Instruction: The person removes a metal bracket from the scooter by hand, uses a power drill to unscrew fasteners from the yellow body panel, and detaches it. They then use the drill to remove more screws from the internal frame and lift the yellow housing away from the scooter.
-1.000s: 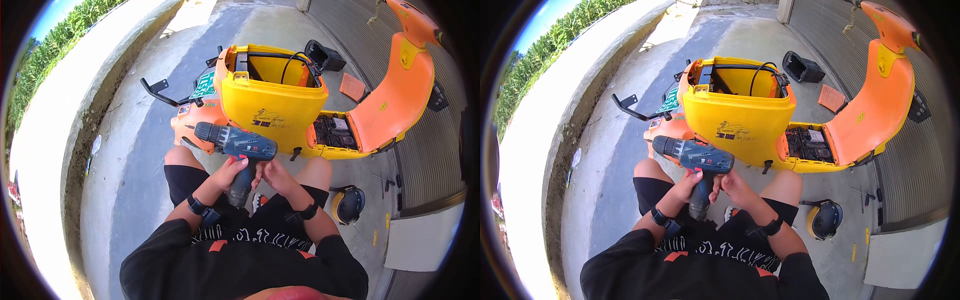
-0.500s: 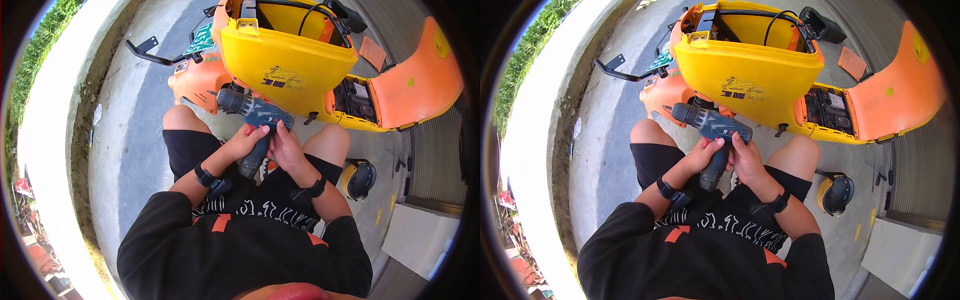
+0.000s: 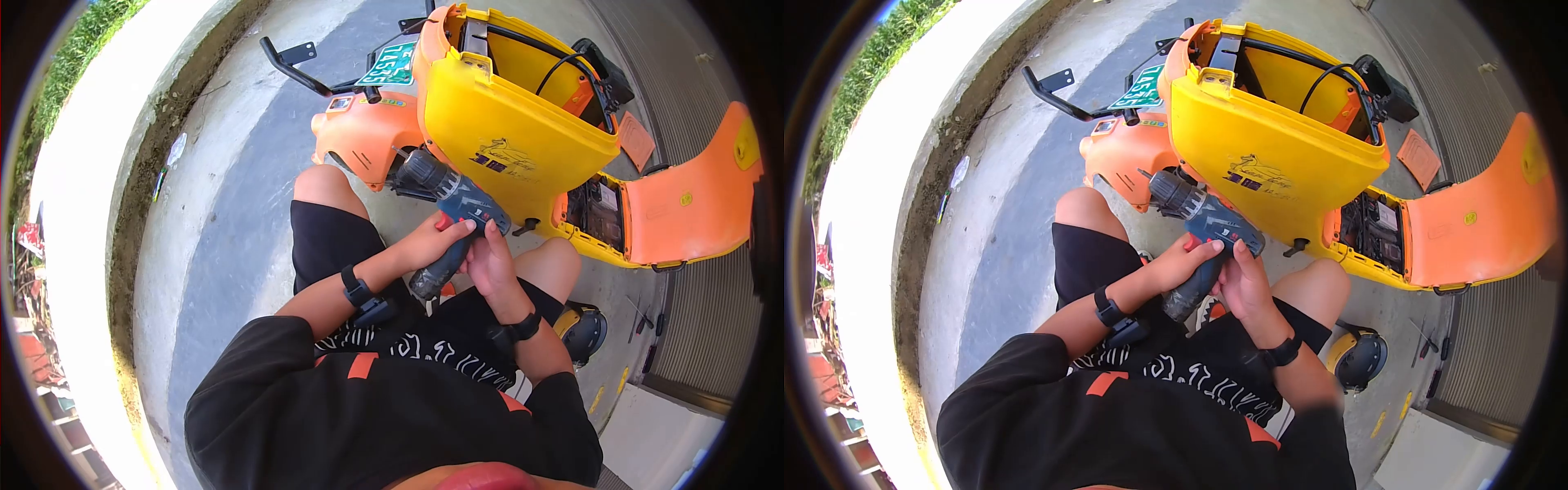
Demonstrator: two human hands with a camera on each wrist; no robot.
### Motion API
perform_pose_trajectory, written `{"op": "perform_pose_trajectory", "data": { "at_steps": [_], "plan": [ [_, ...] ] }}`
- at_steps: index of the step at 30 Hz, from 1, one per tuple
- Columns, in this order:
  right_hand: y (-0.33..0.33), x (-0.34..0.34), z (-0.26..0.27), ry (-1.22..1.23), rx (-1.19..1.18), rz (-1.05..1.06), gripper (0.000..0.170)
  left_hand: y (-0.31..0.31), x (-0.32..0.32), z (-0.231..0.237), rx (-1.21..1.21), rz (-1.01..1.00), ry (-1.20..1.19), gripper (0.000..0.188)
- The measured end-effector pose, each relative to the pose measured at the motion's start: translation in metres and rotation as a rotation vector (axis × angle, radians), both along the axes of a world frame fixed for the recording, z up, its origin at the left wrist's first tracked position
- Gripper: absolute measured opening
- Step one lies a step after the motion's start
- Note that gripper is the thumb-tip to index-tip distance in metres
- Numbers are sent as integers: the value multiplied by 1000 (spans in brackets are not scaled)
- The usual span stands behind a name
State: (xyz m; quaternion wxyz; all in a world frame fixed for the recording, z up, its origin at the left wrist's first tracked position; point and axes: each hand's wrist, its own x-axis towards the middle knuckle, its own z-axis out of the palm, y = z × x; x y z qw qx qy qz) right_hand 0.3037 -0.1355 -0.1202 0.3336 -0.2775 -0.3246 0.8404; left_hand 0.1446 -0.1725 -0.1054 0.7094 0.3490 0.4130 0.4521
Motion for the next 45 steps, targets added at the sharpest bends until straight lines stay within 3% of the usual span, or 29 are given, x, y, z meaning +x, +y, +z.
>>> {"op": "perform_pose_trajectory", "data": {
  "at_steps": [6,12,14,15,17,18,19,20,22,23,25,28,30,31,33,34,35,36,37,39,41,43,45],
  "plan": [
    [-4,5,5,112,3,-53,57,-5,3,0,104,-29,-70,33],
    [-8,7,17,50,127,-43,72,-13,3,-10,160,-87,-80,32],
    [-10,4,21,71,279,-109,80,-16,9,-12,276,46,-106,38],
    [-10,6,21,76,288,-113,80,-15,7,-12,362,13,-136,49],
    [-8,6,20,180,336,-75,92,-20,11,-5,453,63,-87,54],
    [-8,5,29,194,361,-80,92,-21,12,6,541,117,-44,59],
    [-14,3,41,213,420,-96,94,-26,9,23,449,-20,-166,70],
    [-19,2,51,227,482,-106,95,-24,10,39,478,-26,-160,70],
    [-28,0,63,217,591,-139,98,-25,18,76,785,65,134,77],
    [-34,4,76,268,578,-119,98,-24,16,100,802,-61,221,83],
    [-34,8,105,311,676,-82,101,-20,24,146,917,-113,329,81],
    [-23,26,148,226,980,25,105,-17,40,177,896,-254,438,78],
    [-22,36,163,226,898,-5,100,-20,55,204,886,-48,674,65],
    [-30,35,176,315,846,-143,87,-14,59,205,891,-43,657,65],
    [-17,63,172,131,848,-177,80,-1,63,208,919,247,904,53],
    [-15,71,177,-32,838,-219,73,10,59,204,918,255,874,53],
    [-17,68,182,-31,811,-339,62,25,53,194,955,305,791,46],
    [-18,75,188,-51,815,-343,62,39,47,183,992,351,712,41],
    [-16,82,194,-79,804,-286,60,48,38,175,1015,458,861,34],
    [-14,80,206,-107,800,-271,55,70,8,164,1140,577,868,30],
    [-15,73,225,-124,707,-263,52,99,-27,145,1222,847,833,23],
    [-7,62,242,-152,601,-224,47,118,-58,137,1027,1032,785,16],
    [7,46,263,-202,521,-186,46,147,-91,116,941,1052,811,19]
  ]
}}
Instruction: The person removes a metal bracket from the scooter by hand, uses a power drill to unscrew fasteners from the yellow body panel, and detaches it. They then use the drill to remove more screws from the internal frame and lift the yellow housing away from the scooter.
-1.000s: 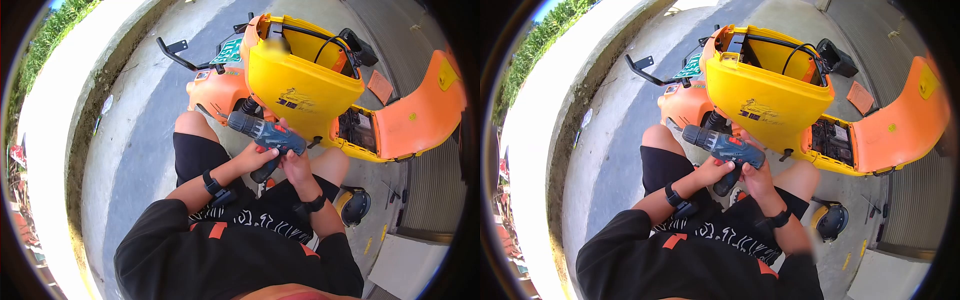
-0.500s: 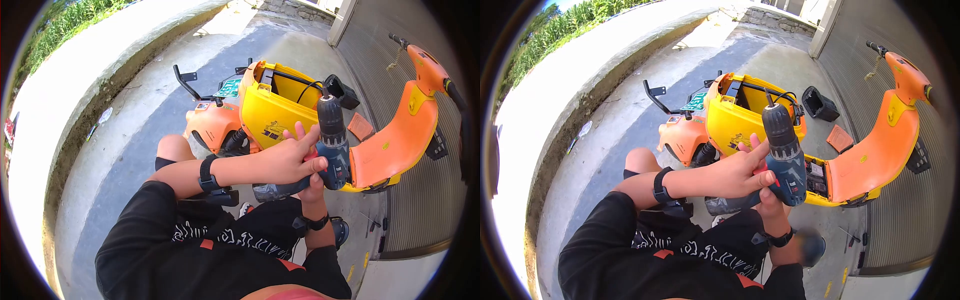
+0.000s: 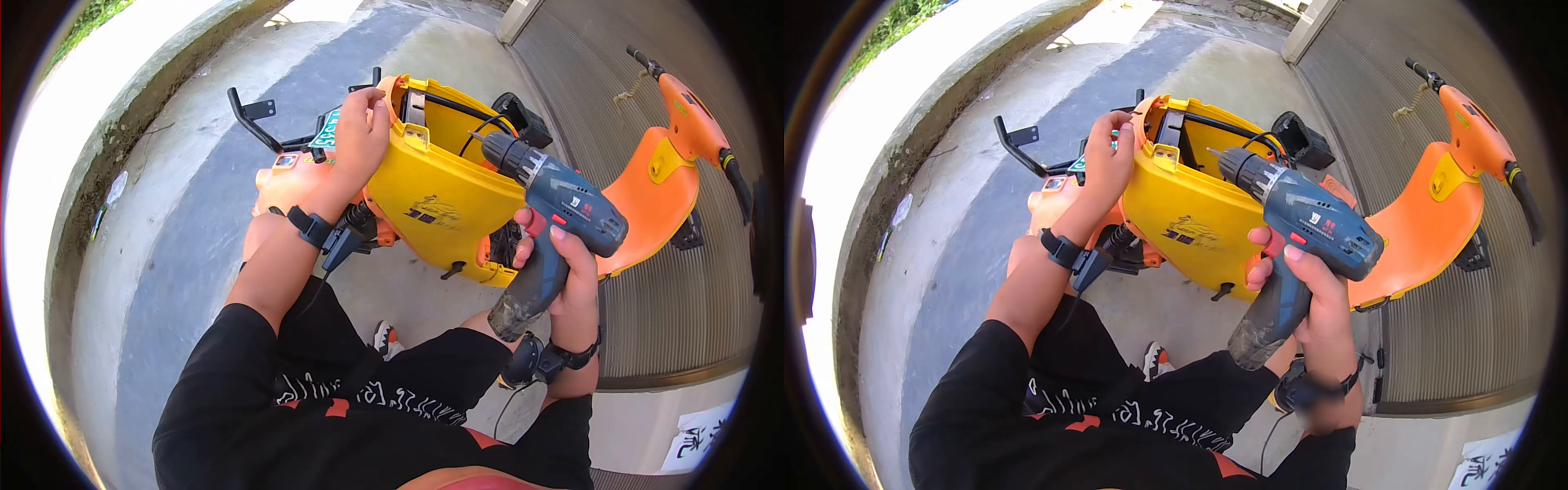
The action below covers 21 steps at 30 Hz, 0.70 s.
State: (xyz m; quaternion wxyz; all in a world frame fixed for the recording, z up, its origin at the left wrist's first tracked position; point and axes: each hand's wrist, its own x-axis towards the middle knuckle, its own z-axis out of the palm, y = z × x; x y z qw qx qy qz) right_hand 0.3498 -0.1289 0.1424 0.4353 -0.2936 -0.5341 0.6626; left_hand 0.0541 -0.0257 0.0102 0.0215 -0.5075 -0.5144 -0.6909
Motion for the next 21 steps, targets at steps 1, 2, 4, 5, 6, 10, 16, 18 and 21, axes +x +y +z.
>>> {"op": "perform_pose_trajectory", "data": {
  "at_steps": [1,2,4,5,6,10,16,18,21],
  "plan": [
    [9,-10,8,-41,-77,32,45,8,-10,-6,-52,58,-25,22],
    [19,-21,15,-31,-79,19,45,13,-16,-12,-146,-52,-107,26],
    [44,-41,26,-119,-178,99,45,18,-19,-19,-129,-96,-9,26],
    [56,-50,30,-94,-165,83,45,21,-21,-21,-110,-119,68,27],
    [67,-59,32,-167,-187,112,45,21,-21,-23,-110,-141,122,31],
    [102,-83,30,-294,-247,159,43,21,-26,-23,-132,-245,233,38],
    [122,-94,37,-405,-284,155,39,12,-32,-13,-251,-342,299,39],
    [119,-99,52,-415,-245,142,38,11,-33,-9,-246,-348,314,38],
    [120,-99,50,-420,-247,149,36,5,-31,-15,-260,-396,302,37]
  ]
}}
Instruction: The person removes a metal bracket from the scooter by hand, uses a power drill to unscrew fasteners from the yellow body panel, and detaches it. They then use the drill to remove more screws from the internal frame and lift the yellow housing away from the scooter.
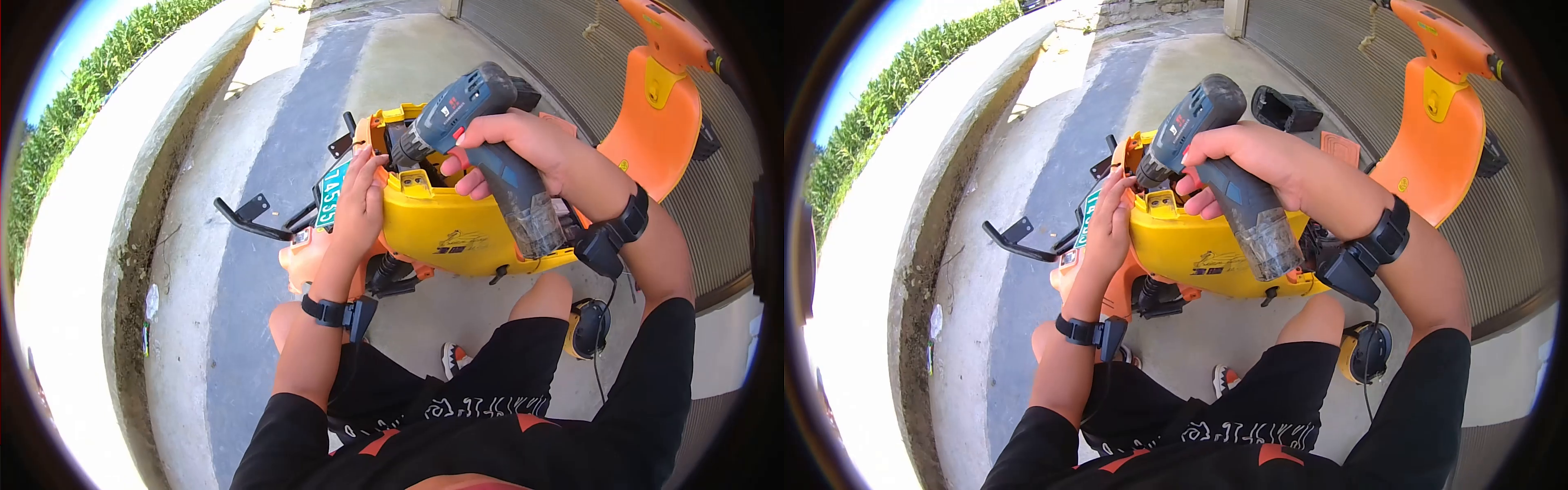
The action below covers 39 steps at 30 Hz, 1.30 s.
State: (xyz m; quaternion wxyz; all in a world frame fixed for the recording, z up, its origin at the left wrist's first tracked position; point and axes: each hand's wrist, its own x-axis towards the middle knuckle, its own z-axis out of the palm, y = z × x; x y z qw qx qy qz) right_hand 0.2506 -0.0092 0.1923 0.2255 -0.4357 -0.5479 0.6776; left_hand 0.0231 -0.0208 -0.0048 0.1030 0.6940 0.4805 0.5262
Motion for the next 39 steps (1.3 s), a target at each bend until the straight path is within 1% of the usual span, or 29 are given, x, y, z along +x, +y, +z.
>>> {"op": "perform_pose_trajectory", "data": {
  "at_steps": [2,3,8,10,14,16,17,22,24,26,28,30,32,33,37,39],
  "plan": [
    [0,0,5,-92,40,70,36,1,-1,1,-4,16,-23,39],
    [-2,-1,7,-115,53,62,37,3,-1,0,-15,7,-18,41],
    [1,-5,8,-134,18,88,43,1,-4,3,-27,-14,-28,41],
    [1,-7,6,-162,85,124,32,-1,-3,4,-42,-23,-24,42],
    [0,-8,9,-207,94,131,30,0,-3,3,-19,0,-4,42],
    [2,-7,8,-227,109,163,44,1,-2,1,-1,8,-5,41],
    [2,-6,8,-225,106,161,44,2,-4,-1,-9,10,-3,41],
    [3,-6,7,-228,114,182,36,4,-3,-2,-24,-1,-11,41],
    [-1,-8,12,-254,135,173,36,6,-3,-4,9,-1,-40,40],
    [1,-11,17,-282,149,167,36,5,-5,-2,0,4,-8,41],
    [7,-17,25,-371,188,284,36,4,-5,-3,-19,11,22,42],
    [9,-26,31,-401,216,301,35,4,-6,-4,1,2,-3,42],
    [17,-33,33,-498,199,356,33,3,-6,-3,-17,8,-4,42],
    [15,-35,35,-514,213,350,32,3,-5,-2,-31,4,-8,41],
    [15,-36,35,-480,179,352,30,1,0,1,-8,20,35,41],
    [10,-35,38,-458,191,342,29,2,0,0,43,23,71,45]
  ]
}}
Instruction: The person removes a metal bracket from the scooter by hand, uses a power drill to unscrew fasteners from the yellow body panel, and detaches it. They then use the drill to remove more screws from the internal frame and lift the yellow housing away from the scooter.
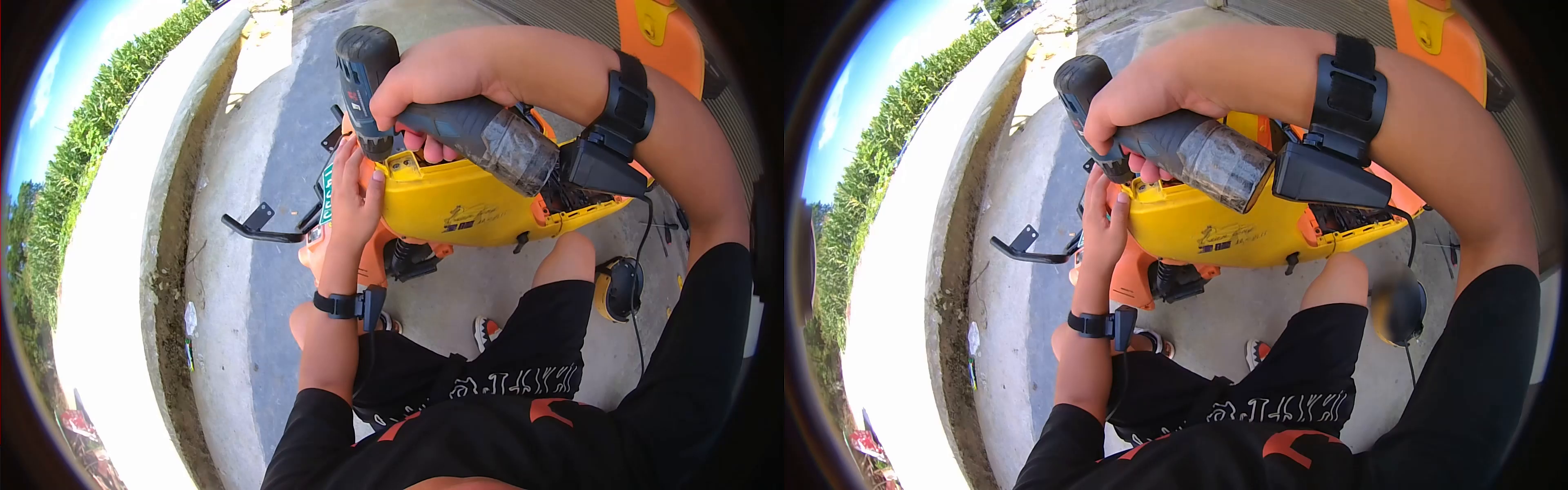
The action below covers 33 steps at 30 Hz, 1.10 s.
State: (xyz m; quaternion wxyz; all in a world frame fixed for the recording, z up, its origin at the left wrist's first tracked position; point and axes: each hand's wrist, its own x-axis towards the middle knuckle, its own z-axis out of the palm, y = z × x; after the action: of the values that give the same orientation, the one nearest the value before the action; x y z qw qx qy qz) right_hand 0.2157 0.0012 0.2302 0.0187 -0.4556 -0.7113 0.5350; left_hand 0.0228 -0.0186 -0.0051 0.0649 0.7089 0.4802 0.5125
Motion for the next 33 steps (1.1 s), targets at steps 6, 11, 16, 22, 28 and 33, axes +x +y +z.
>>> {"op": "perform_pose_trajectory", "data": {
  "at_steps": [6,11,16,22,28,33],
  "plan": [
    [-8,0,-1,27,45,-8,29,1,2,-2,-7,2,-28,45],
    [-7,-1,7,-22,2,18,22,4,1,0,15,-64,-53,43],
    [0,-1,5,34,6,22,35,4,-9,21,-1,-117,36,36],
    [1,-4,0,244,-121,80,41,17,-15,15,3,-196,49,40],
    [8,-13,-1,272,-32,2,37,31,-17,10,85,-195,-2,34],
    [16,-15,2,213,-46,12,40,30,-17,15,50,-192,49,29]
  ]
}}
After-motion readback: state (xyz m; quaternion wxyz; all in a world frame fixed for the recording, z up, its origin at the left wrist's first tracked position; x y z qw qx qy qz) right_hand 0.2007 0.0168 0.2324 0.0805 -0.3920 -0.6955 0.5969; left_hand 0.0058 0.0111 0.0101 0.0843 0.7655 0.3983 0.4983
